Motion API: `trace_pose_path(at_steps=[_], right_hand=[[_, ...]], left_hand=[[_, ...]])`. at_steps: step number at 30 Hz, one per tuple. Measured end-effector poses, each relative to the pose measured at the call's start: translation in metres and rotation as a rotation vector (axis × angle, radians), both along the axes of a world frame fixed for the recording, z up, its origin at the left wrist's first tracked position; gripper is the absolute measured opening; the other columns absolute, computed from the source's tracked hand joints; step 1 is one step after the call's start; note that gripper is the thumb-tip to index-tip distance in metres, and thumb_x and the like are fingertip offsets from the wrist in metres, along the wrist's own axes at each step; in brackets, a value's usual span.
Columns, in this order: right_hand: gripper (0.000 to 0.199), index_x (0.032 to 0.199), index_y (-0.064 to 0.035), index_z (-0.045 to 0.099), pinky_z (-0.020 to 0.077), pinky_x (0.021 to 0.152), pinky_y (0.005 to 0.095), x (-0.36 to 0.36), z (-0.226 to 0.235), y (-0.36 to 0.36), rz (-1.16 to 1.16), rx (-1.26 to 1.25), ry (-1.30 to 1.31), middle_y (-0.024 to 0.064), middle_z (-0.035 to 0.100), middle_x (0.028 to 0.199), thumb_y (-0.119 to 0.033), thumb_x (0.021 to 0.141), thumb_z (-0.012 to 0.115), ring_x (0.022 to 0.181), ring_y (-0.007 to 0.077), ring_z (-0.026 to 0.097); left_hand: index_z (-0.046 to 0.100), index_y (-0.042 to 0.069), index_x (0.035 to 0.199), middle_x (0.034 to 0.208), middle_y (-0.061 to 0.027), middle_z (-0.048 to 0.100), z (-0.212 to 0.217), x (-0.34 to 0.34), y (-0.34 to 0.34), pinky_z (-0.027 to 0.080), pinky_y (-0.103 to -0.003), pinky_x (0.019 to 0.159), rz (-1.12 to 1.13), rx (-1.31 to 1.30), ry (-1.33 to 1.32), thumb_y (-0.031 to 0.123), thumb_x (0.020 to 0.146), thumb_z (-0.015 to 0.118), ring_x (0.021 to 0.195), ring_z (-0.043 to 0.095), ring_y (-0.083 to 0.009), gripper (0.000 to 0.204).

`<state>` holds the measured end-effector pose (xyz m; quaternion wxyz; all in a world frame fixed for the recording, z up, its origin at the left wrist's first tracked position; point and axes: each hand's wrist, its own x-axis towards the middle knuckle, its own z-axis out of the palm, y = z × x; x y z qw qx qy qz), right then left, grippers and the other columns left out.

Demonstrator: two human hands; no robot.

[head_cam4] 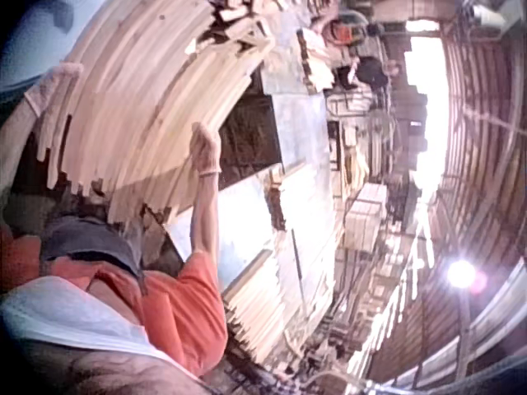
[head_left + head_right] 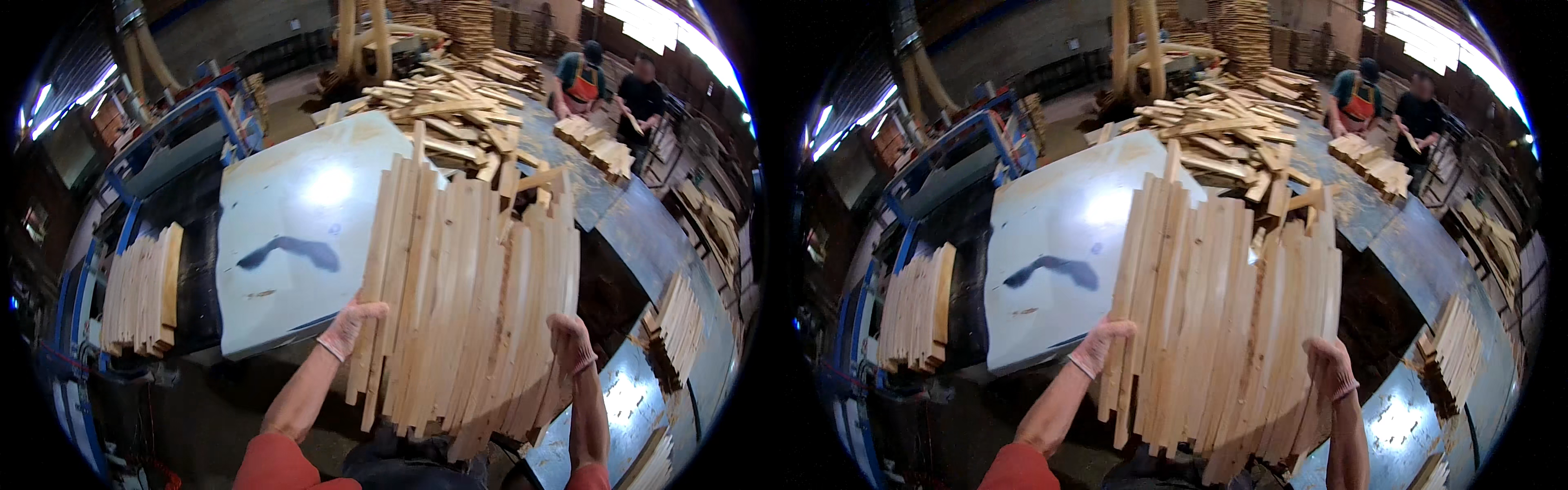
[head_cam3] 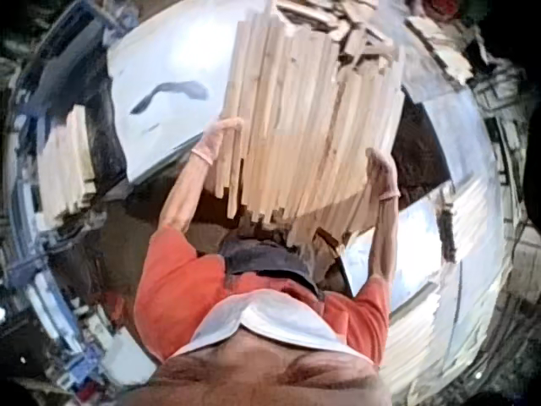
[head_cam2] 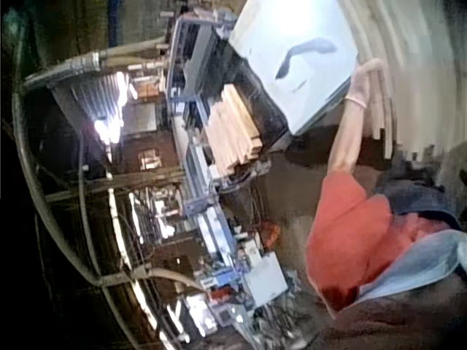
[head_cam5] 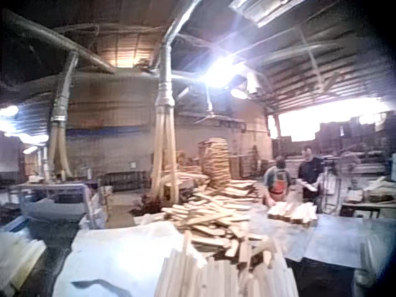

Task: The person repeatedly picks up stacks of light-colored wooden planks from a metal table, carries them to a nearby conveyor belt, and places them onto the belt. The person then returns to the table to repeat the process with additional stacks of planks.

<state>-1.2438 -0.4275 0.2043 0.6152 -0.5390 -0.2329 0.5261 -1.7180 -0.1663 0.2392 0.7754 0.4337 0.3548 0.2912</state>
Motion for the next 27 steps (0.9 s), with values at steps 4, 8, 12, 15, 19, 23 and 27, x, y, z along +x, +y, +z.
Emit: trace_pose_path(at_steps=[4, 8, 12, 15, 19, 23, 27], right_hand=[[0.013, 0.096, -0.0064, 0.069, 0.0409, 0.056, 0.0274, -0.105, 0.039, 0.153, 0.131, -0.079, -0.020, -0.0040, 0.060, 0.076, -0.018, 0.094, 0.073, 0.064, 0.0080, 0.055], [0.036, 0.126, -0.0009, 0.066, 0.0543, 0.072, 0.0284, -0.184, 0.027, 0.262, 0.346, -0.119, 0.018, 0.0013, 0.068, 0.095, -0.015, 0.093, 0.074, 0.081, 0.0105, 0.065], [0.043, 0.133, 0.0015, 0.061, 0.0630, 0.085, 0.0365, -0.236, 0.022, 0.344, 0.461, -0.197, -0.061, 0.0065, 0.072, 0.104, -0.013, 0.095, 0.074, 0.092, 0.0178, 0.071], [0.035, 0.123, -0.0006, 0.064, 0.0652, 0.079, 0.0406, -0.257, 0.016, 0.386, 0.459, -0.254, -0.082, 0.0105, 0.074, 0.103, -0.016, 0.096, 0.078, 0.088, 0.0220, 0.073], [0.035, 0.115, -0.0015, 0.071, 0.0660, 0.080, 0.0411, -0.269, 0.007, 0.440, 0.466, -0.216, -0.127, 0.0119, 0.077, 0.101, -0.026, 0.091, 0.082, 0.086, 0.0236, 0.075], [0.028, 0.109, -0.0017, 0.075, 0.0649, 0.080, 0.0383, -0.284, 0.011, 0.487, 0.494, -0.232, -0.131, 0.0113, 0.078, 0.098, -0.025, 0.093, 0.079, 0.082, 0.0221, 0.074], [0.020, 0.099, -0.0034, 0.078, 0.0618, 0.072, 0.0331, -0.280, -0.006, 0.553, 0.586, -0.207, -0.112, 0.0061, 0.077, 0.090, -0.023, 0.098, 0.075, 0.074, 0.0163, 0.070]], left_hand=[[0.069, 0.000, 0.130, 0.110, -0.0105, 0.076, 0.017, -0.107, 0.040, 0.066, -0.039, 0.090, 0.217, -0.063, 0.076, 0.020, 0.085, 0.080, 0.103, 0.076, -0.0231, 0.051], [0.066, 0.000, 0.136, 0.119, -0.0147, 0.075, -0.006, -0.206, 0.072, 0.065, -0.039, 0.094, 0.354, -0.078, 0.119, 0.029, 0.087, 0.080, 0.104, 0.076, -0.0244, 0.059], [0.055, -0.006, 0.153, 0.139, -0.0208, 0.069, -0.027, -0.263, 0.094, 0.062, -0.039, 0.101, 0.467, -0.134, 0.127, 0.041, 0.097, 0.079, 0.120, 0.074, -0.0259, 0.077], [0.050, -0.005, 0.159, 0.147, -0.0233, 0.065, -0.009, -0.277, 0.112, 0.058, -0.040, 0.107, 0.500, -0.124, 0.280, 0.054, 0.100, 0.077, 0.127, 0.070, -0.0255, 0.088], [0.051, -0.003, 0.158, 0.145, -0.0232, 0.066, -0.011, -0.288, 0.149, 0.056, -0.040, 0.110, 0.568, -0.084, 0.342, 0.064, 0.098, 0.075, 0.127, 0.070, -0.0271, 0.094], [0.059, 0.000, 0.154, 0.142, -0.0193, 0.069, -0.006, -0.301, 0.188, 0.056, -0.041, 0.108, 0.561, -0.059, 0.488, 0.066, 0.098, 0.075, 0.124, 0.070, -0.0262, 0.088], [0.061, -0.008, 0.148, 0.132, -0.0196, 0.073, -0.005, -0.309, 0.244, 0.053, -0.037, 0.108, 0.482, 0.042, 0.610, 0.069, 0.094, 0.077, 0.121, 0.071, -0.0252, 0.095]])
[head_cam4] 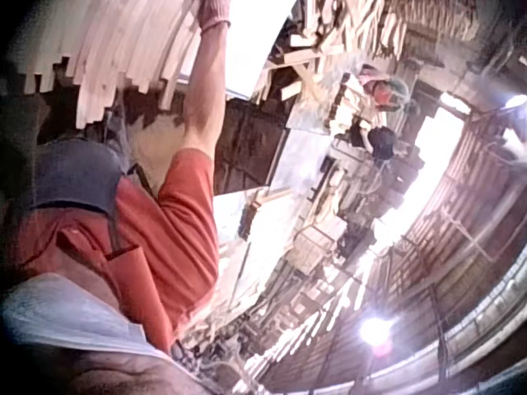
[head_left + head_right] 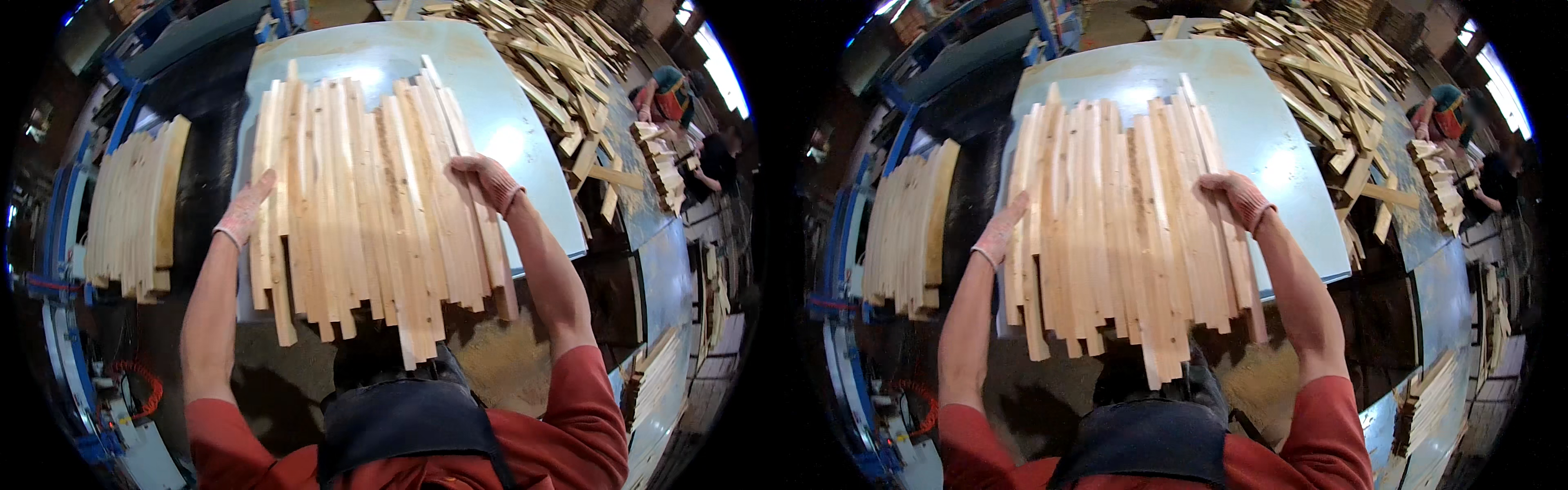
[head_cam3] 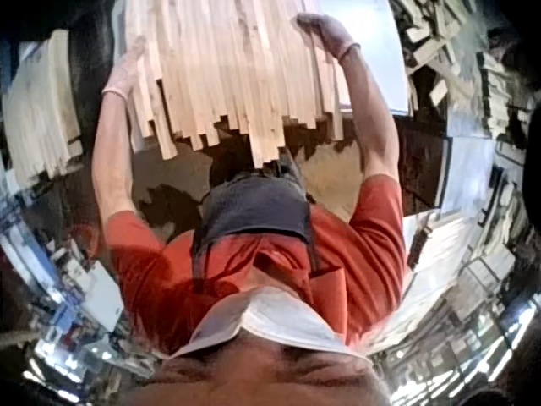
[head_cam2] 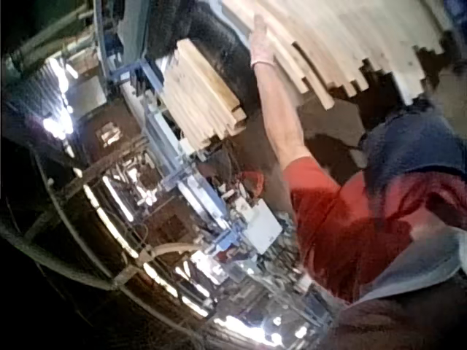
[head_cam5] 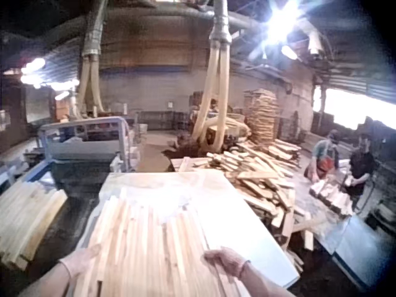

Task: The person repeatedly picks up stacks of light-colored wooden planks from a metal table, carries them to a nearby conveyor belt, and places them onto the belt. The person then returns to the table to repeat the process with additional stacks of planks.

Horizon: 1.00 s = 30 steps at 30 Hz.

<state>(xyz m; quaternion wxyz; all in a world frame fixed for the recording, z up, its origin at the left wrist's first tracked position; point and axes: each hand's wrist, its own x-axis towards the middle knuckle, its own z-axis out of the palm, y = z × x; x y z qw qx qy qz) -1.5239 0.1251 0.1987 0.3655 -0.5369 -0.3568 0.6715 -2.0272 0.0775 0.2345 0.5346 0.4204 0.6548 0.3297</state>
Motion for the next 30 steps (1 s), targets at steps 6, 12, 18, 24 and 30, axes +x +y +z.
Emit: trace_pose_path(at_steps=[6, 12, 18, 24, 30], right_hand=[[0.018, 0.098, -0.0003, 0.077, 0.0619, 0.065, 0.0379, -0.030, 0.007, 0.073, -0.030, -0.065, 0.103, 0.0095, 0.076, 0.086, -0.018, 0.098, 0.077, 0.069, 0.0202, 0.070], [0.014, 0.098, -0.0010, 0.076, 0.0630, 0.066, 0.0375, -0.085, 0.011, 0.106, -0.030, -0.078, 0.077, 0.0118, 0.077, 0.090, -0.015, 0.096, 0.077, 0.072, 0.0208, 0.073], [0.023, 0.115, -0.0002, 0.066, 0.0642, 0.076, 0.0402, -0.172, 0.017, 0.114, 0.050, -0.050, 0.139, 0.0109, 0.075, 0.100, -0.010, 0.096, 0.075, 0.086, 0.0222, 0.074], [0.031, 0.120, -0.0020, 0.063, 0.0635, 0.077, 0.0408, -0.314, 0.006, 0.113, 0.038, -0.013, 0.197, 0.0113, 0.073, 0.103, -0.012, 0.094, 0.078, 0.086, 0.0221, 0.072], [0.054, 0.129, -0.0007, 0.065, 0.0614, 0.085, 0.0409, -0.346, 0.012, 0.102, 0.132, -0.029, -0.079, 0.0101, 0.073, 0.110, -0.038, 0.095, 0.082, 0.093, 0.0196, 0.070]], left_hand=[[0.064, -0.004, 0.147, 0.129, -0.0213, 0.076, -0.017, -0.034, 0.067, 0.056, -0.039, 0.105, -0.023, 0.094, 0.469, 0.063, 0.090, 0.082, 0.116, 0.074, -0.0298, 0.090], [0.055, 0.006, 0.157, 0.144, -0.0240, 0.065, 0.002, -0.038, 0.075, 0.053, -0.051, 0.110, 0.173, 0.265, 1.042, 0.061, 0.085, 0.084, 0.130, 0.066, -0.0434, 0.095], [0.032, 0.005, 0.171, 0.174, -0.0267, 0.033, -0.004, -0.096, 0.051, 0.033, -0.052, 0.128, 0.002, 0.031, 1.180, 0.071, 0.097, 0.061, 0.157, 0.039, -0.0451, 0.103], [0.030, 0.004, 0.172, 0.180, -0.0255, 0.023, 0.001, -0.203, 0.029, 0.013, -0.053, 0.136, -0.059, -0.055, 1.322, 0.069, 0.104, 0.051, 0.168, 0.019, -0.0398, 0.097], [0.032, 0.004, 0.172, 0.179, -0.0251, 0.025, 0.018, -0.254, 0.032, 0.013, -0.053, 0.136, -0.188, 0.115, 1.231, 0.064, 0.104, 0.052, 0.167, 0.021, -0.0408, 0.092]])
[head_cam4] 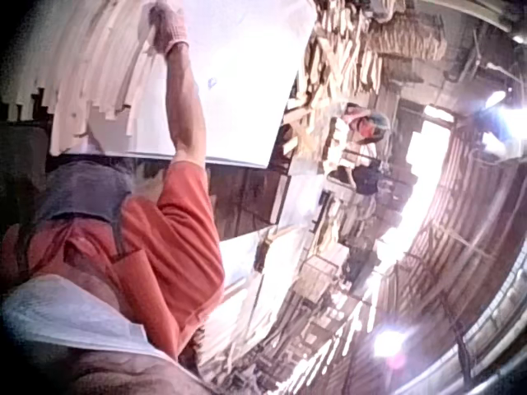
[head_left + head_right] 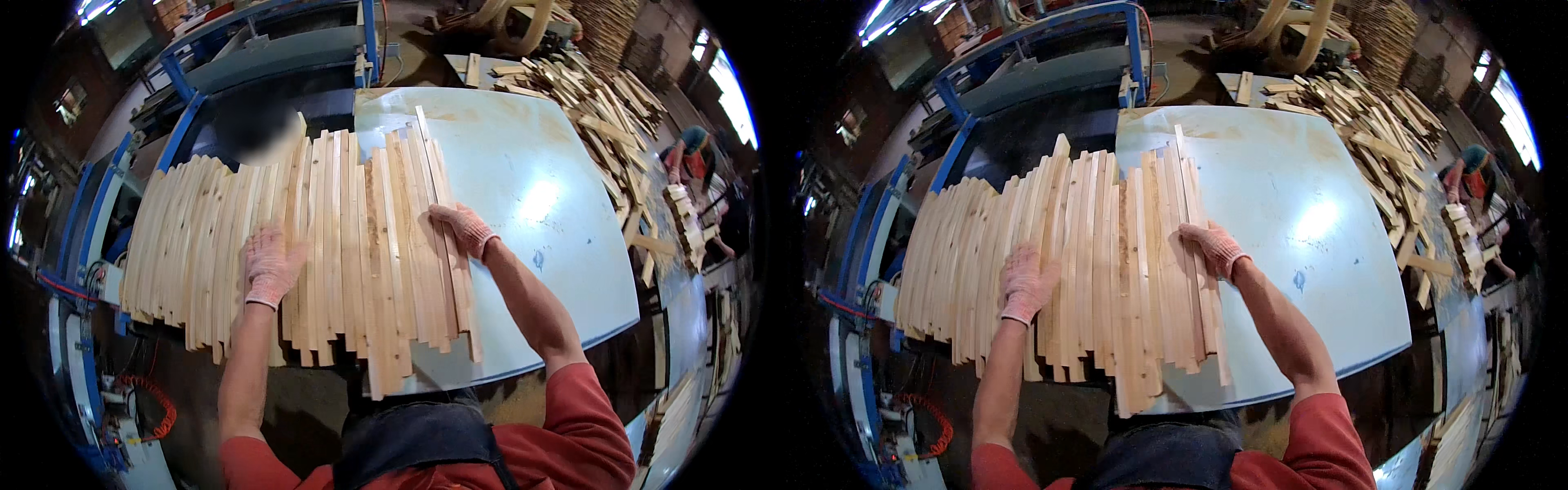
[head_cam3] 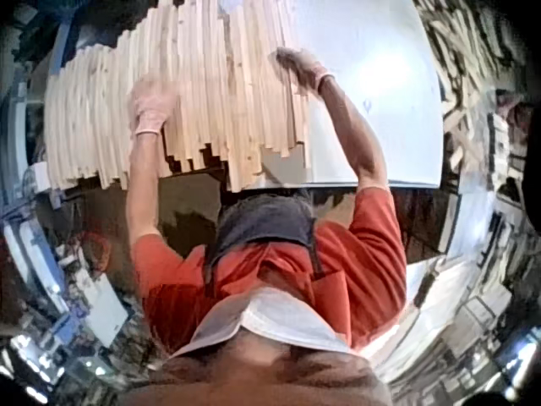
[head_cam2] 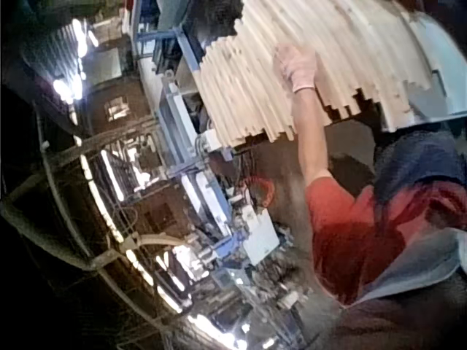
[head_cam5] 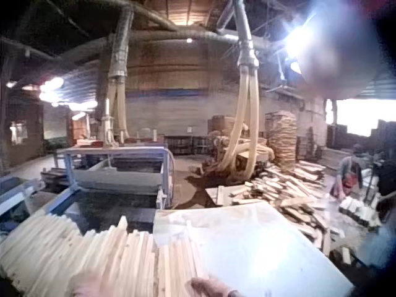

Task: The person repeatedly picks up stacks of light-colored wooden planks from a metal table, carries them to a nearby conveyor belt, and places them onto the belt. The person then returns to the table to repeat the process with additional stacks of planks.

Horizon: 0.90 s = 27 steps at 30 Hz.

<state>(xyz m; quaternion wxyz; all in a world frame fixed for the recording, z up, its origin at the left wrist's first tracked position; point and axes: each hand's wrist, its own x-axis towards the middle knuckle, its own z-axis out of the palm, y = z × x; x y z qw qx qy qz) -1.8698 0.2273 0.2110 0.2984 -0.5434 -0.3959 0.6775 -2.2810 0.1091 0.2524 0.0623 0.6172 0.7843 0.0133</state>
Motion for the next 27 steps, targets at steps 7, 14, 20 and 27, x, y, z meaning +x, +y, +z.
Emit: trace_pose_path(at_steps=[7, 14, 20, 27], right_hand=[[0.093, 0.146, 0.0037, 0.060, 0.0588, 0.101, 0.0509, -0.017, 0.038, -0.040, 0.111, 0.215, -1.075, 0.0281, 0.076, 0.125, -0.076, 0.097, 0.060, 0.114, 0.0434, 0.075], [0.083, 0.154, -0.0006, 0.052, 0.0399, 0.122, 0.0469, -0.123, 0.066, -0.085, 0.263, 0.895, -1.279, 0.0242, 0.058, 0.147, -0.057, 0.095, 0.067, 0.145, 0.0370, 0.051], [0.070, 0.159, -0.0045, 0.050, 0.0251, 0.129, 0.0626, -0.210, 0.032, -0.082, 0.194, 0.890, -1.296, 0.0280, 0.044, 0.167, -0.045, 0.103, 0.058, 0.159, 0.0439, 0.038], [0.067, 0.165, -0.0076, 0.047, 0.0139, 0.133, 0.0620, -0.173, 0.040, -0.076, 0.228, 0.738, -1.250, 0.0244, 0.038, 0.174, -0.037, 0.105, 0.053, 0.165, 0.0435, 0.028]], left_hand=[[0.036, 0.014, 0.173, 0.182, -0.0187, 0.022, -0.015, 0.046, -0.016, 0.002, -0.052, 0.137, -0.331, 0.012, 0.005, 0.065, 0.102, 0.053, 0.170, 0.014, -0.0360, 0.089], [0.035, 0.017, 0.173, 0.183, -0.0161, 0.021, -0.006, 0.039, -0.018, 0.001, -0.056, 0.136, -0.331, -0.050, -0.026, 0.061, 0.103, 0.052, 0.170, 0.013, -0.0366, 0.084], [0.035, 0.021, 0.173, 0.182, -0.0153, 0.024, -0.006, 0.042, -0.015, 0.002, -0.055, 0.137, -0.353, -0.015, 0.003, 0.057, 0.103, 0.056, 0.169, 0.014, -0.0361, 0.082], [0.038, 0.017, 0.172, 0.181, -0.0152, 0.028, -0.009, 0.045, -0.015, 0.006, -0.053, 0.137, -0.329, -0.039, 0.036, 0.063, 0.103, 0.053, 0.169, 0.018, -0.0331, 0.084]])
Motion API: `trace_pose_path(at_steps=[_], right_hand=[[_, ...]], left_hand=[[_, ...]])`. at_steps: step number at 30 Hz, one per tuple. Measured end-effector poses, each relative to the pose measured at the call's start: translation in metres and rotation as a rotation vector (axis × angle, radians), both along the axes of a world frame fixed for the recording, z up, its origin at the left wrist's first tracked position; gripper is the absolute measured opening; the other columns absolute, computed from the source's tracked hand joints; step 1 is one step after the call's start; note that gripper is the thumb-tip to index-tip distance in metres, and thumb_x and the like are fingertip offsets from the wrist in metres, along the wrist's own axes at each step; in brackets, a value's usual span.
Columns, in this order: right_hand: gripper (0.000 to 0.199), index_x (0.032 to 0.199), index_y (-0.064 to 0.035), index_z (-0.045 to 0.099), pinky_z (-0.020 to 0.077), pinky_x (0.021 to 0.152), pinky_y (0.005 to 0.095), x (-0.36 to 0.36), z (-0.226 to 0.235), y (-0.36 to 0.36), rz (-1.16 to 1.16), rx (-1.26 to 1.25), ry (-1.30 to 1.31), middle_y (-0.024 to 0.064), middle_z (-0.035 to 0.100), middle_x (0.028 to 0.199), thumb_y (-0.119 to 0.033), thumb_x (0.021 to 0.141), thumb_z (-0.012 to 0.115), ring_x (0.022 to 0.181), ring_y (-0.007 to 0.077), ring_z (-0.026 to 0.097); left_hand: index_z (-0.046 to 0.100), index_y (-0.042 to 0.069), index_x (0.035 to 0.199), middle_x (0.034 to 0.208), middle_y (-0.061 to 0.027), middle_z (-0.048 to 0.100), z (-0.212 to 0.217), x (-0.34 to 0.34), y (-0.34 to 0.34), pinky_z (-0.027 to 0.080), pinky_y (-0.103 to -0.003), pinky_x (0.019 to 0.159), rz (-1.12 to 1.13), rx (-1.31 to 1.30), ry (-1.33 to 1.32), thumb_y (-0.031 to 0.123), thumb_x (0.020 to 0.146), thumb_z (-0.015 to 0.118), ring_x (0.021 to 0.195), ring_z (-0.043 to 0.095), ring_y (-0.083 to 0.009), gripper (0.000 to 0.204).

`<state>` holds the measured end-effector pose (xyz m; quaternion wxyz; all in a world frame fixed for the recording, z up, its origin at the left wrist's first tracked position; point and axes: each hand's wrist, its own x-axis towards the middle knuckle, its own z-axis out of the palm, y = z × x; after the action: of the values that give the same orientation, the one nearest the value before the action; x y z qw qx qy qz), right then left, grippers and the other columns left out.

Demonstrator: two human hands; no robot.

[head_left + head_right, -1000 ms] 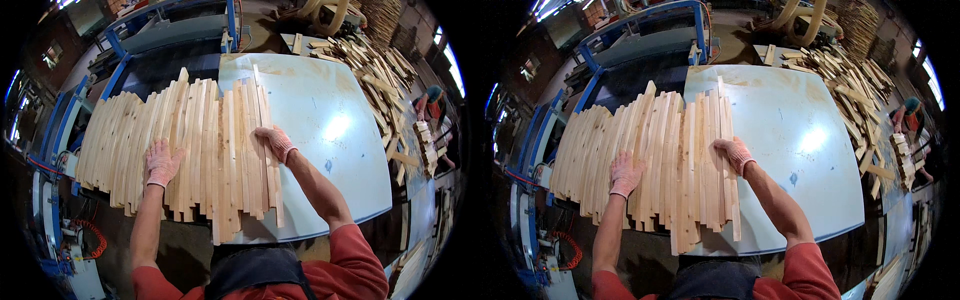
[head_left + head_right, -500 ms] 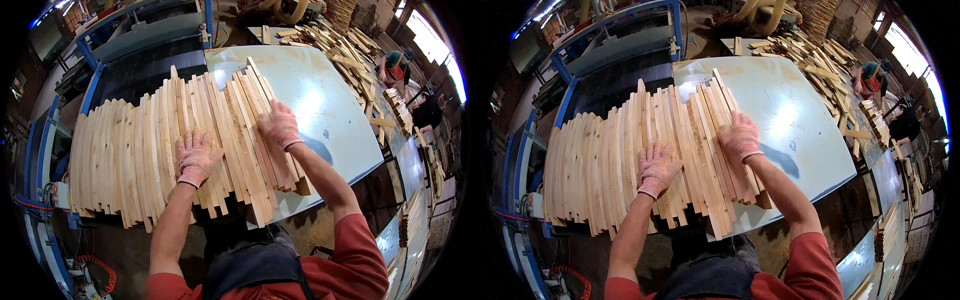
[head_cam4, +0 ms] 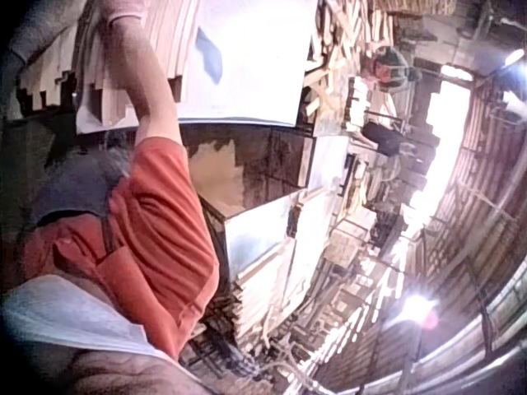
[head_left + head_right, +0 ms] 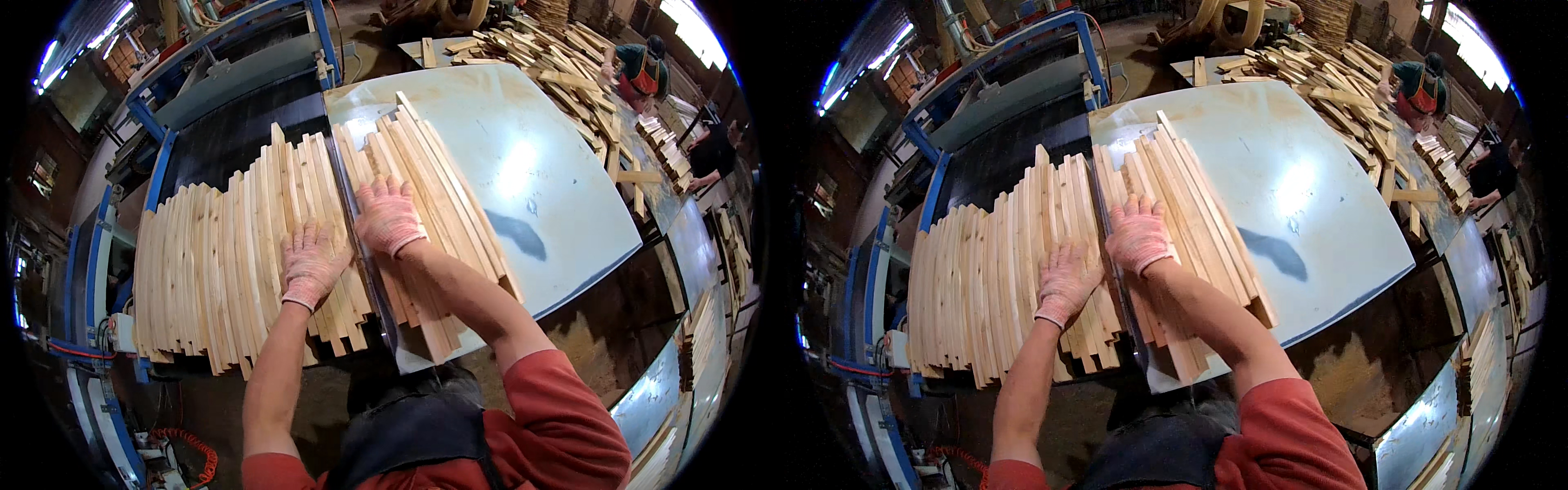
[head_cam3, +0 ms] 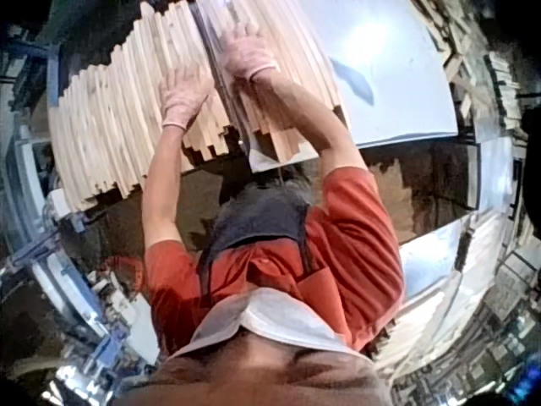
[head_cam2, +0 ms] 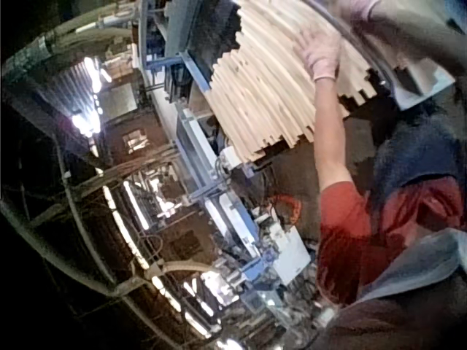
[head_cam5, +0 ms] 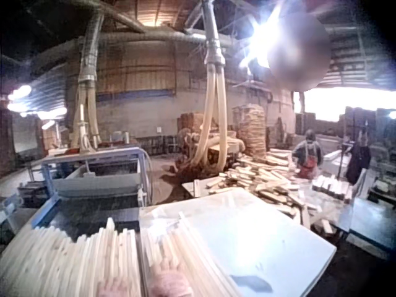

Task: The person repeatedly picks up stacks of light-colored wooden planks from a metal table, carries them to a nearby conveyor belt, and places them onto the belt. The person then returns to the table to repeat the process with additional stacks of planks.

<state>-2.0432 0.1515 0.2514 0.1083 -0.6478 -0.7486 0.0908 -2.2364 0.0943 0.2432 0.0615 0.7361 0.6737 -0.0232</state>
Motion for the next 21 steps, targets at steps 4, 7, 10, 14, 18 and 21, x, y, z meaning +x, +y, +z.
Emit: trace_pose_path(at_steps=[4, 7, 10, 14, 18, 21], right_hand=[[0.073, 0.170, -0.0083, 0.039, 0.0117, 0.135, 0.0604, 0.040, 0.007, 0.004, -0.033, -0.022, -0.036, 0.0219, 0.034, 0.177, -0.040, 0.106, 0.052, 0.167, 0.0402, 0.024], [0.074, 0.169, -0.0078, 0.040, 0.0129, 0.135, 0.0594, 0.043, 0.005, 0.009, -0.010, -0.054, -0.021, 0.0216, 0.032, 0.178, -0.042, 0.105, 0.055, 0.168, 0.0402, 0.023], [0.081, 0.164, -0.0072, 0.045, 0.0175, 0.135, 0.0580, 0.055, 0.009, -0.003, 0.020, -0.022, 0.041, 0.0227, 0.041, 0.172, -0.050, 0.099, 0.068, 0.164, 0.0417, 0.029], [0.085, 0.164, -0.0058, 0.045, 0.0283, 0.132, 0.0525, 0.049, 0.021, -0.021, 0.087, 0.058, 0.176, 0.0216, 0.048, 0.166, -0.049, 0.096, 0.074, 0.159, 0.0387, 0.038], [0.086, 0.165, -0.0022, 0.042, 0.0467, 0.120, 0.0468, 0.005, 0.049, -0.044, 0.145, -0.082, 0.352, 0.0251, 0.060, 0.153, -0.046, 0.097, 0.074, 0.144, 0.0423, 0.055], [0.063, 0.148, -0.0024, 0.052, 0.0539, 0.102, 0.0549, -0.028, 0.010, -0.032, 0.032, -0.065, 0.416, 0.0289, 0.073, 0.122, -0.041, 0.099, 0.067, 0.116, 0.0483, 0.070]], left_hand=[[0.039, 0.014, 0.171, 0.179, -0.0174, 0.030, 0.002, 0.005, -0.002, 0.012, -0.053, 0.136, -0.022, 0.023, -0.002, 0.059, 0.103, 0.057, 0.168, 0.021, -0.0344, 0.084], [0.041, 0.013, 0.170, 0.178, -0.0182, 0.033, -0.004, -0.019, 0.000, 0.011, -0.053, 0.137, -0.033, 0.007, -0.022, 0.064, 0.103, 0.055, 0.167, 0.025, -0.0353, 0.086], [0.044, 0.007, 0.167, 0.174, -0.0223, 0.039, -0.019, -0.063, -0.007, 0.021, -0.052, 0.135, -0.007, 0.205, -0.221, 0.053, 0.103, 0.062, 0.163, 0.032, -0.0392, 0.081], [0.045, 0.001, 0.165, 0.170, -0.0256, 0.043, 0.003, -0.157, -0.037, 0.029, -0.049, 0.133, 0.196, 0.339, -0.381, 0.039, 0.101, 0.070, 0.160, 0.037, -0.0408, 0.078], [0.043, 0.000, 0.165, 0.168, -0.0262, 0.046, 0.002, -0.291, -0.080, 0.032, -0.049, 0.131, 0.486, 0.476, -0.292, 0.035, 0.099, 0.074, 0.158, 0.040, -0.0407, 0.081], [0.040, 0.001, 0.166, 0.166, -0.0271, 0.047, 0.005, -0.379, -0.112, 0.033, -0.050, 0.131, 0.655, 0.530, -0.216, 0.037, 0.097, 0.076, 0.156, 0.042, -0.0419, 0.085]])
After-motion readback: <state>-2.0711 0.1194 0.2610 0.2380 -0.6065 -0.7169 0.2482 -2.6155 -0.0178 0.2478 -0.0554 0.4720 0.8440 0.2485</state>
